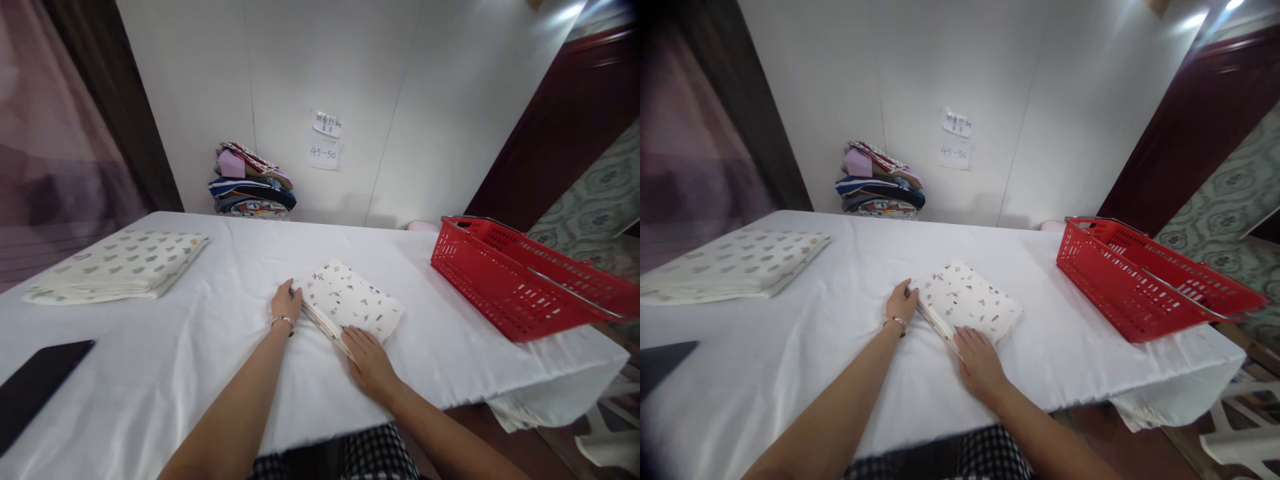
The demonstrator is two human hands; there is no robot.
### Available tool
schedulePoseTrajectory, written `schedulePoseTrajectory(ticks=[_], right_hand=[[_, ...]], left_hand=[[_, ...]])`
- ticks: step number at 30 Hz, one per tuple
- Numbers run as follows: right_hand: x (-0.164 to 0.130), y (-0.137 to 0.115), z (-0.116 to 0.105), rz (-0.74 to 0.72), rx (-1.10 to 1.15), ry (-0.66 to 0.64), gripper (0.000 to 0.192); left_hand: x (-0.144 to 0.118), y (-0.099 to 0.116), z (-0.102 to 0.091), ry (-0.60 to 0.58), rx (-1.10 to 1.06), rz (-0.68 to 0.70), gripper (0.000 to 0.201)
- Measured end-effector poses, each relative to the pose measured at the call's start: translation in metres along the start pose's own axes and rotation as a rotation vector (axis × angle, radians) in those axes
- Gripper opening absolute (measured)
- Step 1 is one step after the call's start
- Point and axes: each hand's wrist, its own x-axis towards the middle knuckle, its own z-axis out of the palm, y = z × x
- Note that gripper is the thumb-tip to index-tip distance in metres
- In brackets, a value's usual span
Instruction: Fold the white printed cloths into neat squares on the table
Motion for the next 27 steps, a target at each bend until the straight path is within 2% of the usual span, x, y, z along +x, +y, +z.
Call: schedulePoseTrajectory(ticks=[4,8,14,22,27], right_hand=[[-0.015,0.021,-0.012,-0.022,-0.030,-0.058,0.053],[-0.032,0.039,-0.021,-0.006,-0.075,-0.022,0.050],[-0.038,0.036,-0.017,0.047,-0.094,0.039,0.048],[-0.036,0.032,-0.017,0.072,-0.077,0.048,0.046],[-0.030,0.035,-0.014,0.042,-0.100,0.027,0.044]], left_hand=[[-0.001,0.000,0.000,-0.030,-0.021,-0.009,0.047],[-0.004,0.004,-0.001,-0.126,0.026,-0.008,0.045],[-0.008,0.012,-0.005,-0.249,0.143,0.027,0.049],[-0.004,0.014,-0.011,-0.272,0.133,-0.096,0.052],[-0.001,0.011,-0.016,-0.219,0.023,-0.132,0.049]])
